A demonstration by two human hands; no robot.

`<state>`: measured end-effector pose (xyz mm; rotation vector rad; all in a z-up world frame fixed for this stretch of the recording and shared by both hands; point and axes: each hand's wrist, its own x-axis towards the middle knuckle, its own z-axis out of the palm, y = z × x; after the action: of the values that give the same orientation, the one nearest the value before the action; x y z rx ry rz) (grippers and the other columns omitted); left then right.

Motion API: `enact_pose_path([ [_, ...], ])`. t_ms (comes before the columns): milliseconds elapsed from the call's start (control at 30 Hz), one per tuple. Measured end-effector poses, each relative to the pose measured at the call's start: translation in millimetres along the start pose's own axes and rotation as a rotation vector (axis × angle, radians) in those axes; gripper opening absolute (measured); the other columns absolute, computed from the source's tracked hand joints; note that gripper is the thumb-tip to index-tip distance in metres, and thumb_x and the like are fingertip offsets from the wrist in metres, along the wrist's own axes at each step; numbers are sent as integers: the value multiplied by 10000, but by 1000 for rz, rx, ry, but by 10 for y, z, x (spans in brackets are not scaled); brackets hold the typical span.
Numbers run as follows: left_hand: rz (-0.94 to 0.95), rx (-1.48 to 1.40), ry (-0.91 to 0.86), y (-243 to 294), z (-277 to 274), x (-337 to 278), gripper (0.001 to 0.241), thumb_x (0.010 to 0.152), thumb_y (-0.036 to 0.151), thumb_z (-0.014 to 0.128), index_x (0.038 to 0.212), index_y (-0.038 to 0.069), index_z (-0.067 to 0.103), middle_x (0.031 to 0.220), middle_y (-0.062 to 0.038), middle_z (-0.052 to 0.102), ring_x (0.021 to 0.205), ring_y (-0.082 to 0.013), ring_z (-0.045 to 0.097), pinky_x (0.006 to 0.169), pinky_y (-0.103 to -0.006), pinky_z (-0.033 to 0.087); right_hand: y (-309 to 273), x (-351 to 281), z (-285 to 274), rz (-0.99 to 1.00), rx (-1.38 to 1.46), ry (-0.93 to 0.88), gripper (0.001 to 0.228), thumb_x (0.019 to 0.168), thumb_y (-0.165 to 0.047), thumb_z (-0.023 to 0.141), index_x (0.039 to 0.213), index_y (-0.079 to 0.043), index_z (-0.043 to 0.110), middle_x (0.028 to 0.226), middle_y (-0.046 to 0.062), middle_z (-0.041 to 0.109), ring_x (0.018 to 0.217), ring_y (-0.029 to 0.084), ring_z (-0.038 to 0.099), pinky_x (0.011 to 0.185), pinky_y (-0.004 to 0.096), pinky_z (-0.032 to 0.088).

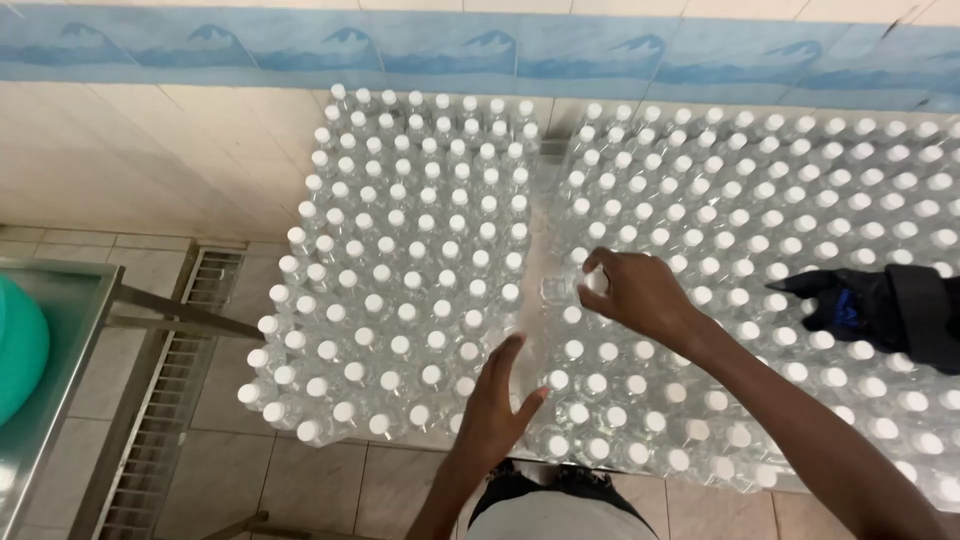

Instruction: Manual tightening of screw caps on plastic water bottles arranged in a large grid on a metal table.

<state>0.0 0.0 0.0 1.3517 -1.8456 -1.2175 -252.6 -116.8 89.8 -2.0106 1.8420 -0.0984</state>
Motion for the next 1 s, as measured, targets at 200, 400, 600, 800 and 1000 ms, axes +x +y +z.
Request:
enact_pose_path([
  [200, 298, -2, -122, 817, -94, 762, 1163, 836, 605, 849, 1723, 102, 289, 1778, -211, 283, 1669, -475, 146, 1341, -606, 174, -87, -778, -1061, -2, 191, -65, 405, 846, -346, 784, 1176, -111, 788, 841, 192, 809, 807, 375, 797, 781, 553, 633],
  [400, 40, -738, -668, 422, 996, 1202, 888, 803, 133, 975, 1563, 71, 520, 1315, -191, 756, 1150, -291, 756, 910, -407, 673, 775, -792, -939, 100, 536, -118, 359, 928, -269, 771, 1223, -64, 766, 848, 163, 774, 704, 274, 761, 697, 455, 617],
  [600, -263, -874, -613, 482, 1416, 1004, 640, 977, 323, 861, 1427, 5, 536, 1167, -260, 777, 940, -364, 818, 739, -426, 694, 1826, -904, -543, 244, 624, -124, 504, 1071, -314, 636, 1531, -112, 601, 915, 191, 791, 774, 284, 756, 713, 426, 622],
  [800, -435, -870, -519, 683, 1425, 893, 719, 971, 405, 855, 1472, 9, 524, 1315, -297, 742, 1111, -454, 775, 876, -532, 672, 2511, -1140, -110, 323, 738, -180, 483, 1073, -295, 653, 1510, -91, 650, 886, 209, 799, 777, 284, 740, 695, 404, 619],
  [1000, -441, -871, -453, 543, 1619, 883, 693, 976, 384, 851, 1461, -6, 546, 1385, -314, 710, 1184, -476, 736, 929, -575, 632, 2529, -1153, 2, 243, 672, -220, 389, 1067, -214, 652, 1448, -173, 715, 909, 183, 840, 823, 288, 783, 756, 423, 607],
])
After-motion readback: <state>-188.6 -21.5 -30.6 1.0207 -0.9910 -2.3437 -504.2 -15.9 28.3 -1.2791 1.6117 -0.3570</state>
